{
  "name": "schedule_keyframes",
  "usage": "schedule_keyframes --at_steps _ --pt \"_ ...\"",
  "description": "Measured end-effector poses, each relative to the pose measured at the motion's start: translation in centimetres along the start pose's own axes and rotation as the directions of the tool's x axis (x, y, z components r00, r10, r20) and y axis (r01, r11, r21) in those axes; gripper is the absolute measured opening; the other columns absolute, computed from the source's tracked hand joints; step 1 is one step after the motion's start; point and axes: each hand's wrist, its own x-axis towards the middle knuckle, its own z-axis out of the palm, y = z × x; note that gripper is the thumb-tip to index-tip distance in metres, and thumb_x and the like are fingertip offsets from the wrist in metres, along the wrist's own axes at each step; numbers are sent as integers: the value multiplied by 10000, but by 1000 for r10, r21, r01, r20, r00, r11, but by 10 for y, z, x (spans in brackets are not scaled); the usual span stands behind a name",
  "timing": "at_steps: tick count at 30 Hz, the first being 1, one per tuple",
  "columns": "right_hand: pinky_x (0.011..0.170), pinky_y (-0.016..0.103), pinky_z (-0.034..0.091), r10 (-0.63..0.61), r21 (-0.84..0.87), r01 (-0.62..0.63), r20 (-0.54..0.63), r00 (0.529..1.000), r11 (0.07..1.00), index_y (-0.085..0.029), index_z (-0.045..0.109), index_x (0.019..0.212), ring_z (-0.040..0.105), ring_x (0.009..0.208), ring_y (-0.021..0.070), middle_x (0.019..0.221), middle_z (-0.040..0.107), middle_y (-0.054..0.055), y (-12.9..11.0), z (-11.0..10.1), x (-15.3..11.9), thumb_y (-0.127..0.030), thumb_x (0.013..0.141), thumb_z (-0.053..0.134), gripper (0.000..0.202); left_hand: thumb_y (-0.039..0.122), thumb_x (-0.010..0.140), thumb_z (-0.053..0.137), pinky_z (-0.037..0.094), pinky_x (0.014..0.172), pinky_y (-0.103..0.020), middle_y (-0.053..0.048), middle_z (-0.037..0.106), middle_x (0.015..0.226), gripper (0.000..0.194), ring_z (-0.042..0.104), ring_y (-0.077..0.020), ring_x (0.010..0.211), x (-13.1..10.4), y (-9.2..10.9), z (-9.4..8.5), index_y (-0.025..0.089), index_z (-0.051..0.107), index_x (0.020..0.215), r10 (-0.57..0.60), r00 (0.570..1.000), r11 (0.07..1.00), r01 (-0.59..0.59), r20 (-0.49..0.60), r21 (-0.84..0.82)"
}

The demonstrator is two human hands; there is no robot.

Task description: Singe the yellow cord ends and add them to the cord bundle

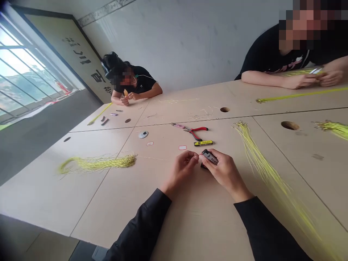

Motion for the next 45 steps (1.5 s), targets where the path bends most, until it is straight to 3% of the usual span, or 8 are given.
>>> schedule_keyframes --at_steps 12,20,25,35,40,45 --pt "530 243 328 66 153 -70 35 997 986 -177 598 784 377 577 116 625 398 -43 -1 2 1 -542 886 633 380 468 913 566 360 614 -240 6 548 724 332 451 -114 666 -1 2 -4 148 620 844 -13 1000 1000 13 28 -19" --pt "528 260 308 44 138 -47 27 999 989 -175 593 746 377 553 115 591 415 -42 -2 3 1 -548 874 642 398 437 885 599 336 586 -237 3 570 730 294 448 -110 643 -2 4 -3 149 614 824 -12 998 998 16 54 -67" --pt "522 253 330 76 170 -84 57 995 982 -148 702 993 406 550 121 595 433 -42 -4 2 0 -540 868 640 416 464 881 598 313 563 -234 25 511 664 327 415 -100 608 -1 2 -3 149 598 794 -38 999 992 39 12 -123" --pt "536 252 397 7 -11 -7 32 999 1000 -148 684 872 481 574 139 651 567 2 -2 5 -1 -543 853 625 400 361 866 607 399 652 -237 -19 620 758 229 524 -115 687 -4 1 -1 137 636 830 3 1000 984 -3 1 -178" --pt "560 248 412 -2 -114 5 30 1000 993 -182 633 767 517 603 152 650 589 9 7 4 0 -549 868 596 382 333 861 612 407 637 -244 -26 632 773 196 515 -113 671 -7 7 0 140 636 835 -44 999 995 44 7 -84" --pt "606 250 429 27 -126 -21 46 999 992 -185 636 854 548 677 167 743 626 20 11 5 0 -524 876 576 345 296 850 609 407 630 -241 -24 632 754 164 523 -114 672 -5 9 0 141 631 802 -18 1000 998 18 -10 -64"
